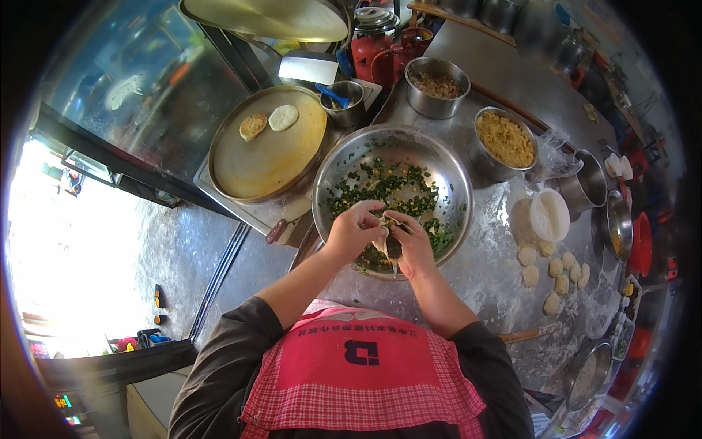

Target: The person serves a bowl of noodles to a customer, then returns to the cooking station. They roll dough into flat circles, fill them with a green vegetable mixture, fold and seal the edges, and place them on a hot griddle. The person flips the cooking pancakes with tongs and continues preparing more.

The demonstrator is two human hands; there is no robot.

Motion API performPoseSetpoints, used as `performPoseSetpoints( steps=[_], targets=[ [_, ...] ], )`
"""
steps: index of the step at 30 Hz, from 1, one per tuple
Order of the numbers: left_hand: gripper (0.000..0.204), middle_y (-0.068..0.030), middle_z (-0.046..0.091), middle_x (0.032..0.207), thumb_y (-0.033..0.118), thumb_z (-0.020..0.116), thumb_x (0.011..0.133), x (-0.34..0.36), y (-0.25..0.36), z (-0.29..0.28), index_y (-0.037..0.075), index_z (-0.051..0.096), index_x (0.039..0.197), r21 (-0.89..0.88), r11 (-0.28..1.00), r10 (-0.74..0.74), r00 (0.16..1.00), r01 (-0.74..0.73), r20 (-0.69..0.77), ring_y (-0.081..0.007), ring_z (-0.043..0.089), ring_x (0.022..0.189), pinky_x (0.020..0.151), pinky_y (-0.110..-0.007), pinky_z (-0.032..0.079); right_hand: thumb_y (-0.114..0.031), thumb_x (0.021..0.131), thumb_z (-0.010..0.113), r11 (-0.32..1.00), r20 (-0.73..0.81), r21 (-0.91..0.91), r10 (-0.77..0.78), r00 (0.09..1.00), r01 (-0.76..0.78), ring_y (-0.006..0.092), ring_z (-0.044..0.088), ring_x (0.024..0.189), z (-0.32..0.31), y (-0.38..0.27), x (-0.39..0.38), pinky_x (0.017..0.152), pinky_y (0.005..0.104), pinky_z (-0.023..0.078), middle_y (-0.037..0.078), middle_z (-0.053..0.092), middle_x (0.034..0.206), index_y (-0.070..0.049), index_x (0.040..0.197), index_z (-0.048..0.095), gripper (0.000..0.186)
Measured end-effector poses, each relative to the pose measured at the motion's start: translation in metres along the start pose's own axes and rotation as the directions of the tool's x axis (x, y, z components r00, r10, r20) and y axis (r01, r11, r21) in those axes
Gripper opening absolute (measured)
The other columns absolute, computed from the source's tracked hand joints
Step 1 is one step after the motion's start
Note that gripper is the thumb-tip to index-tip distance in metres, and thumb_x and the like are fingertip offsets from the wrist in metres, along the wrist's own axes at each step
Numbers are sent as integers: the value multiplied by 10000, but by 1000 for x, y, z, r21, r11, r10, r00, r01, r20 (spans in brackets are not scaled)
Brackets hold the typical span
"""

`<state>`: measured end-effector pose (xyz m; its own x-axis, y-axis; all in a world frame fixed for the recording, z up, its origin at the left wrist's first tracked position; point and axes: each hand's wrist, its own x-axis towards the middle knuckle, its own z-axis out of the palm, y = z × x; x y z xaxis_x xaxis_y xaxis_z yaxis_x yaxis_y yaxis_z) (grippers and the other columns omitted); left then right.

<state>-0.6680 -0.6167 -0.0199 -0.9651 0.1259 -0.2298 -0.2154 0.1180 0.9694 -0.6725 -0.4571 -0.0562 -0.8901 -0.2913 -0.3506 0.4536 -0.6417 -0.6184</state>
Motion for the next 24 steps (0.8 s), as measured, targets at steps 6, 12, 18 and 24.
performPoseSetpoints(
  steps=[6, 12, 18, 24],
  targets=[
    [198, -68, 668, 934, 7, 657, 868, 6, -5, -11, 7, 632, 1065, -621, 762, -222, 975, 184, 16, -151, 656, 833, 757, -256, 536, -43, 921, 571, 994, 60, 104, -47, 997, 41, 240, 650, 954, 17, -28, -7, 860, 391, 553, 140, 599, 1158, -26, 1230, 556, 310],
    [86, -35, 646, 852, 30, 720, 801, 2, -18, 6, 46, 712, 885, 247, 931, 299, 950, -269, -94, -157, 618, 878, 742, -286, 509, -110, 977, 516, 989, -9, 130, 75, 997, -74, 228, 636, 997, -8, 5, -2, 838, 410, 566, 105, 615, 1121, -55, 1262, 527, 290],
    [184, -53, 640, 874, 32, 730, 785, 4, 3, 0, 49, 709, 967, 502, 805, 311, 946, -316, 96, -145, 612, 859, 734, -288, 506, -37, 960, 500, 989, -49, -137, -67, 997, 59, 162, 617, 980, -9, 14, 2, 855, 293, 508, 83, 621, 1097, -8, 1263, 543, 307],
    [303, -72, 654, 923, -19, 670, 843, 17, 1, -14, -37, 595, 1136, -337, 921, -179, 980, 196, 80, -151, 648, 828, 752, -275, 545, -48, 943, 529, 980, 94, -153, -114, 989, 128, 169, 597, 1018, 12, -20, -7, 930, 336, 471, 89, 551, 1233, -8, 1331, 475, 394]
  ],
)
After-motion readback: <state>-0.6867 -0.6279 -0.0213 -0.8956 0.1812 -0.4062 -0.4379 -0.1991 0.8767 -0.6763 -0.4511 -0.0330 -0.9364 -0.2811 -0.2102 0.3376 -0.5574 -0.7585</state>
